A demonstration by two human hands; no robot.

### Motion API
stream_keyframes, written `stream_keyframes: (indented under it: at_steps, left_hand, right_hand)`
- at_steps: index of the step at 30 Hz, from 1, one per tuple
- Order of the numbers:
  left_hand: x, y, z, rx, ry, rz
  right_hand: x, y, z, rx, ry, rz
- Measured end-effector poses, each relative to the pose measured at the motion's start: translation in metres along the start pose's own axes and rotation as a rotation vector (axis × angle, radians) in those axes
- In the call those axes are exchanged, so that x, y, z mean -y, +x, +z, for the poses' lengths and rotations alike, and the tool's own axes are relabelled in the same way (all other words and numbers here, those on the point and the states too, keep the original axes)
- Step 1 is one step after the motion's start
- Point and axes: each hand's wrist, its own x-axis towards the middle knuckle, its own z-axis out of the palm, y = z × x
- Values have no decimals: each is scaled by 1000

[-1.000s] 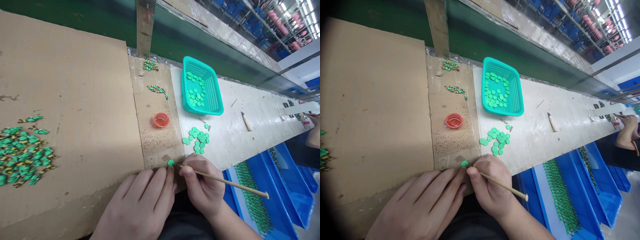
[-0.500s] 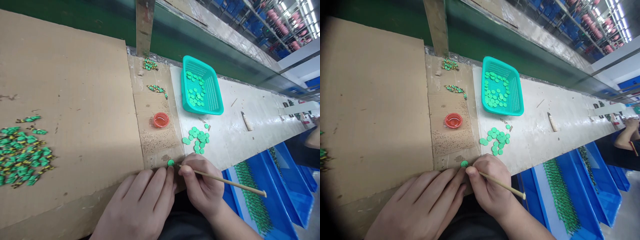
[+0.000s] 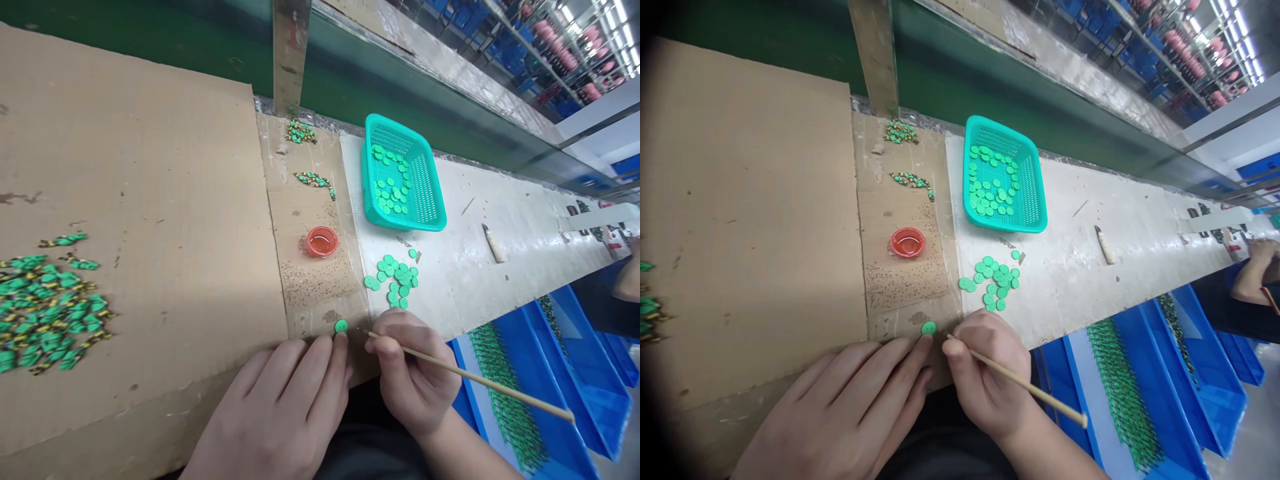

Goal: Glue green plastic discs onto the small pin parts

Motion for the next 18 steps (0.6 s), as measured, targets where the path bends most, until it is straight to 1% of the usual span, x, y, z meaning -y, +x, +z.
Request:
stream_keyframes:
  at_steps: [3, 5, 6, 8, 10, 12, 14, 15, 18]
  left_hand:
    - [1, 3, -3, -11, 12, -6]
    - [2, 4, -4, -1, -3, -3]
    - [2, 5, -5, -1, -13, -2]
    - [3, 6, -6, 0, -27, -4]
    - [2, 8, -6, -3, -32, -28]
    - [-1, 10, -7, 0, -49, -70]
    - [-6, 14, -9, -6, -89, -131]
    - [-9, 15, -11, -3, -113, -159]
    - [-17, 16, -16, 6, -141, -214]
  right_hand:
    - [0, -1, -4, -95, 66, 37]
    - [2, 2, -8, -76, 67, 79]
    - [2, 5, -11, -28, 45, 96]
    - [2, 13, -15, 124, -20, 83]
    - [1, 22, -18, 276, -60, -4]
    - [-1, 29, -20, 381, -59, -112]
    - [-4, 31, -22, 451, -59, -175]
    - [-7, 30, -23, 481, -75, -181]
    - [-19, 25, -21, 507, -99, -207]
